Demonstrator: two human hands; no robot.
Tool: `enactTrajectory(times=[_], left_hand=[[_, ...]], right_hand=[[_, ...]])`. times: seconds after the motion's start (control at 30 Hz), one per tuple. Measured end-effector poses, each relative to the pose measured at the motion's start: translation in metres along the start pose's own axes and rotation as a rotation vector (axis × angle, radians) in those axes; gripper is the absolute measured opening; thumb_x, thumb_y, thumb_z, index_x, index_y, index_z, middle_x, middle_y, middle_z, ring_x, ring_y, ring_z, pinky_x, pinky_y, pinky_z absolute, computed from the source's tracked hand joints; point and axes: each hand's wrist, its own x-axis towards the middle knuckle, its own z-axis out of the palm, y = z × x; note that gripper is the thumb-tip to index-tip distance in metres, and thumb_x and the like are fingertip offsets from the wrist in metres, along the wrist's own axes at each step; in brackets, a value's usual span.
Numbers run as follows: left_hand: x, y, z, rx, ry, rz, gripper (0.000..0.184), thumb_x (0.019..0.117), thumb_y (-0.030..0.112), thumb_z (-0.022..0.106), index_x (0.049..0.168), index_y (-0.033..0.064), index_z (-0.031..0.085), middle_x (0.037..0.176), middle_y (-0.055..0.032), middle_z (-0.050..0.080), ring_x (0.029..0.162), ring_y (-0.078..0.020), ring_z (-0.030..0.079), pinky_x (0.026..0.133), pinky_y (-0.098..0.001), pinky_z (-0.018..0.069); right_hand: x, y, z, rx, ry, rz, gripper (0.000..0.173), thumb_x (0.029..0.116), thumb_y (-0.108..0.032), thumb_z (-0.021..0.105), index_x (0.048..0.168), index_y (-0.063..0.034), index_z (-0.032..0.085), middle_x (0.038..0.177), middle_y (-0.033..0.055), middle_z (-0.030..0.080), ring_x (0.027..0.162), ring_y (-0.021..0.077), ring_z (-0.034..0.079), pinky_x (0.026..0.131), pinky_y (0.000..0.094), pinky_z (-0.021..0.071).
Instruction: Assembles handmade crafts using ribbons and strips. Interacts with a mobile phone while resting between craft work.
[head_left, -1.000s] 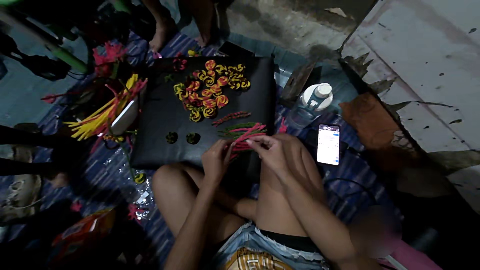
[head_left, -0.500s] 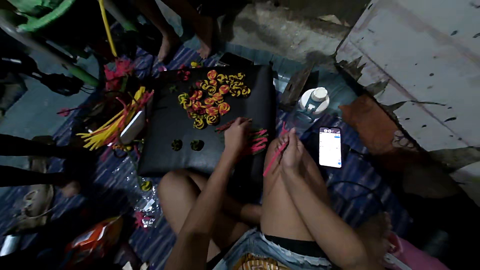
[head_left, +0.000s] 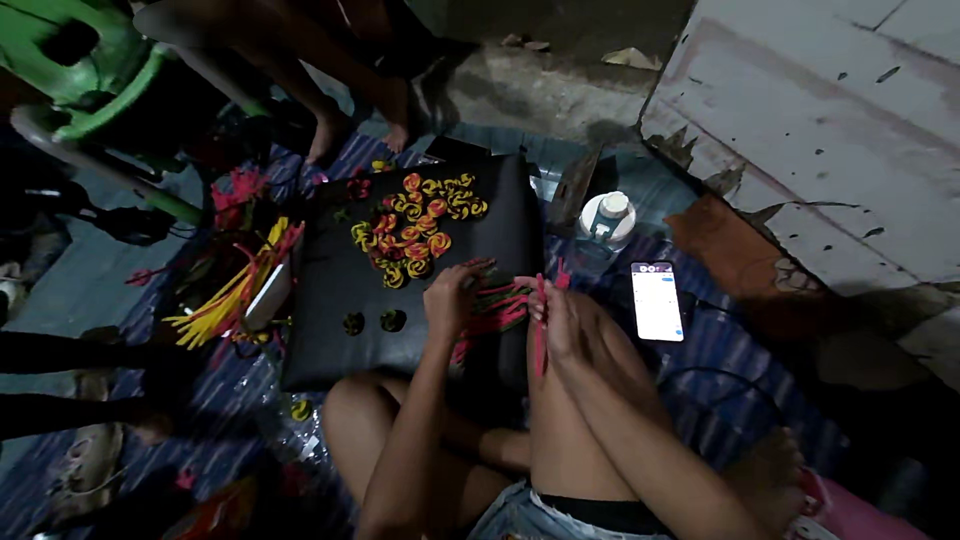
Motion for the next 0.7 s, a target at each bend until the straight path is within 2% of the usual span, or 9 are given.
enactTrajectory(times=[0.07, 0.13, 0.17, 0.23, 0.3, 0.37, 0.47, 0.57, 0.7], left_hand=[[-0.005, 0.0, -0.007, -0.062, 0.112, 0.107, 0.011, 0.0901, 0.012, 0.075, 0.096, 0.0037, 0.077, 0.091, -0.012, 0.074, 0.078, -0.0252, 0.069, 0.071, -0.0441, 0.0553], [-0.012, 0.007, -0.015, -0.163, 0.153, 0.139, 0.012, 0.091, 0.016, 0.074, 0.096, 0.0052, 0.077, 0.092, -0.008, 0.075, 0.078, -0.0166, 0.067, 0.072, -0.0346, 0.0544], [-0.017, 0.015, -0.019, -0.249, 0.153, 0.11, 0.013, 0.0912, 0.017, 0.074, 0.096, 0.005, 0.078, 0.093, -0.0058, 0.075, 0.079, -0.0109, 0.066, 0.072, -0.0285, 0.0526], [-0.028, 0.039, -0.027, -0.512, 0.136, -0.036, 0.012, 0.0889, 0.009, 0.075, 0.096, 0.0001, 0.076, 0.092, -0.0012, 0.074, 0.077, 0.0005, 0.063, 0.069, -0.0163, 0.0504], [-0.037, 0.059, -0.031, -0.763, 0.105, -0.229, 0.01, 0.0885, 0.0, 0.072, 0.098, -0.0023, 0.073, 0.087, 0.0017, 0.073, 0.073, 0.0007, 0.066, 0.069, -0.017, 0.0554], [-0.044, 0.067, -0.031, -0.856, 0.066, -0.312, 0.009, 0.0918, 0.0, 0.068, 0.099, -0.0013, 0.073, 0.087, 0.0026, 0.073, 0.076, -0.001, 0.067, 0.072, -0.0192, 0.0569], [-0.05, 0.069, -0.024, -0.849, 0.062, -0.255, 0.01, 0.0956, 0.002, 0.062, 0.101, -0.0025, 0.069, 0.089, 0.0028, 0.071, 0.081, -0.0011, 0.066, 0.078, -0.0203, 0.0557], [-0.052, 0.071, -0.02, -0.87, 0.078, -0.209, 0.009, 0.0957, 0.0, 0.062, 0.102, -0.0048, 0.068, 0.091, -0.0006, 0.072, 0.082, -0.0049, 0.07, 0.079, -0.0232, 0.0595], [-0.052, 0.075, -0.021, -0.849, 0.102, -0.23, 0.008, 0.0939, 0.0, 0.066, 0.098, -0.003, 0.071, 0.088, 0.0001, 0.073, 0.076, -0.0034, 0.069, 0.073, -0.0209, 0.0589]], right_hand=[[-0.001, 0.003, 0.001, -0.073, -0.042, -0.077, 0.037, 0.1069, -0.005, 0.032, 0.117, 0.0075, 0.065, 0.077, -0.0062, 0.058, 0.062, -0.0042, 0.048, 0.057, 0.0119, 0.0417], [-0.004, 0.005, 0.002, -0.152, -0.045, -0.202, 0.027, 0.104, -0.002, 0.048, 0.119, 0.0093, 0.068, 0.089, 0.0, 0.067, 0.072, -0.0039, 0.057, 0.065, 0.0115, 0.0479], [-0.005, 0.006, 0.002, -0.165, -0.043, -0.264, 0.024, 0.1015, -0.001, 0.054, 0.118, 0.0093, 0.069, 0.092, 0.0021, 0.072, 0.074, -0.0034, 0.061, 0.067, 0.0118, 0.0508], [-0.008, 0.006, 0.002, -0.115, -0.044, -0.298, 0.022, 0.0976, 0.0, 0.062, 0.116, 0.0092, 0.07, 0.093, 0.004, 0.076, 0.071, -0.002, 0.065, 0.061, 0.0128, 0.0519], [-0.012, 0.003, 0.003, -0.059, -0.045, -0.257, 0.017, 0.0953, 0.001, 0.065, 0.11, 0.007, 0.071, 0.09, 0.0031, 0.077, 0.07, 0.0002, 0.068, 0.06, 0.0147, 0.0541], [-0.016, 0.0, 0.005, -0.035, -0.032, -0.226, 0.011, 0.0941, 0.002, 0.067, 0.102, 0.0054, 0.073, 0.085, 0.0015, 0.077, 0.068, 0.0001, 0.068, 0.059, 0.0149, 0.0546], [-0.019, -0.001, 0.006, -0.033, -0.029, -0.23, 0.01, 0.093, 0.002, 0.067, 0.1, 0.0048, 0.074, 0.083, -0.0002, 0.074, 0.067, -0.0013, 0.065, 0.061, 0.0141, 0.0544], [-0.02, -0.001, 0.005, -0.031, -0.051, -0.251, 0.012, 0.0916, 0.004, 0.068, 0.102, 0.005, 0.075, 0.087, 0.0002, 0.075, 0.067, -0.0023, 0.064, 0.062, 0.0133, 0.0544], [-0.021, -0.001, 0.004, 0.005, -0.081, -0.264, 0.012, 0.0907, 0.004, 0.069, 0.101, 0.005, 0.076, 0.089, 0.0009, 0.075, 0.067, -0.0021, 0.064, 0.061, 0.0136, 0.0546]])
